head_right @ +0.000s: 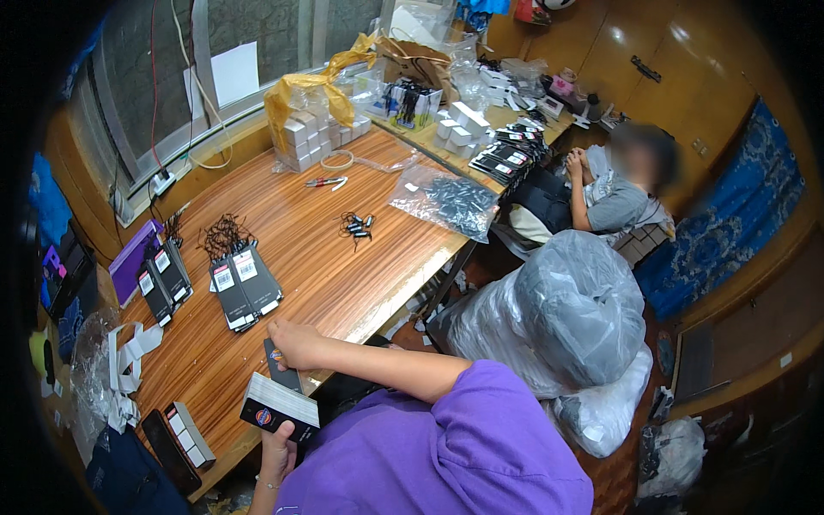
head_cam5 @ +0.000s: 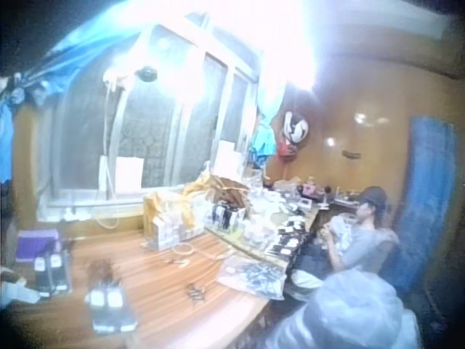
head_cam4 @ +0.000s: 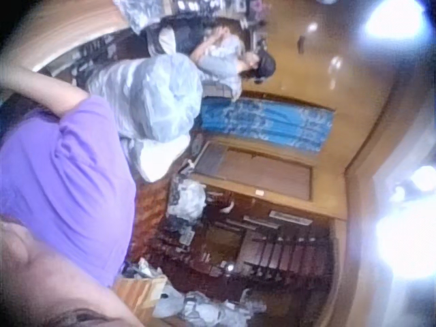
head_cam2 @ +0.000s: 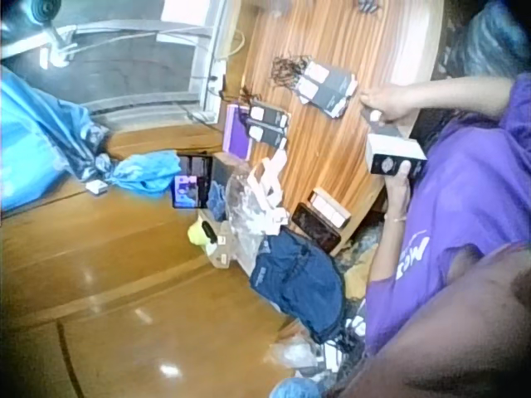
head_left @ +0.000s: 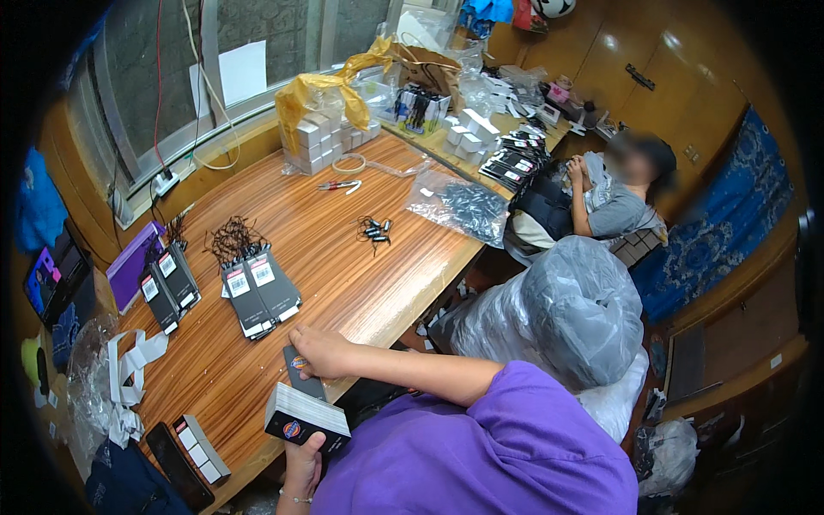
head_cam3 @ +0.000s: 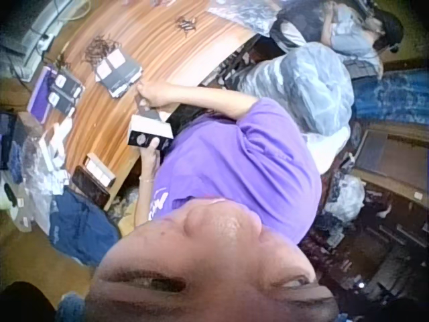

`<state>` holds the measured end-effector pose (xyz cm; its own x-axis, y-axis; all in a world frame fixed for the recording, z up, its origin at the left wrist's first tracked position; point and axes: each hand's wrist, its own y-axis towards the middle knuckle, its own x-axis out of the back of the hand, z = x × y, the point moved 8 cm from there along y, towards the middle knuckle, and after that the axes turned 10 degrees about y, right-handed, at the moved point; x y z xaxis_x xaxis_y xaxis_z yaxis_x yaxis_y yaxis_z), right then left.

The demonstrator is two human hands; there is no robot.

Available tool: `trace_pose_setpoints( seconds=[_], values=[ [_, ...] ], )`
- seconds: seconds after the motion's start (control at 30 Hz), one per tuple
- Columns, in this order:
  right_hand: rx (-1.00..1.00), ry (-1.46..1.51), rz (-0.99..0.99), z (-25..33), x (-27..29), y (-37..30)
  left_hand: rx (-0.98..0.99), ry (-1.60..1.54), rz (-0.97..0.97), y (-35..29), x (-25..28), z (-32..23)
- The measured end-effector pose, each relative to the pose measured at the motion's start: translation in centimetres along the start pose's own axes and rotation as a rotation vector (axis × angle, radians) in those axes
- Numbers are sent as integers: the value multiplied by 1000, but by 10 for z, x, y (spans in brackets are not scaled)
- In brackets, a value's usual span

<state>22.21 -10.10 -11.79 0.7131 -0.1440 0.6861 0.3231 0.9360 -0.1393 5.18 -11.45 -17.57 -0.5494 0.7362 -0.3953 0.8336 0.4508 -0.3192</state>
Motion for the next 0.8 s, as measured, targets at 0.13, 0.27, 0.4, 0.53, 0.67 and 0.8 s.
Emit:
trace_pose_setpoints(
  seconds=[0.13, 0.27, 0.4, 0.53, 0.67, 0.8],
  values=[
    [-42, 22, 30, -5, -6, 0, -54, 37, 8, 1, 0, 0],
    [-20, 71, -3, -17, -9, 1, -53, 48, 34, 3, -1, 2],
    [126, 233, -102, -3, 3, -7, -56, 56, 11, 3, 1, 1],
    [168, 474, -109, -6, 10, -14, -6, 55, 33, 3, -6, -2],
    [163, 602, -115, -10, 49, -24, 1, 138, 86, -1, 5, 3],
    [237, 513, -174, -21, 98, -47, -31, 355, 35, -4, 8, -17]
  ],
)
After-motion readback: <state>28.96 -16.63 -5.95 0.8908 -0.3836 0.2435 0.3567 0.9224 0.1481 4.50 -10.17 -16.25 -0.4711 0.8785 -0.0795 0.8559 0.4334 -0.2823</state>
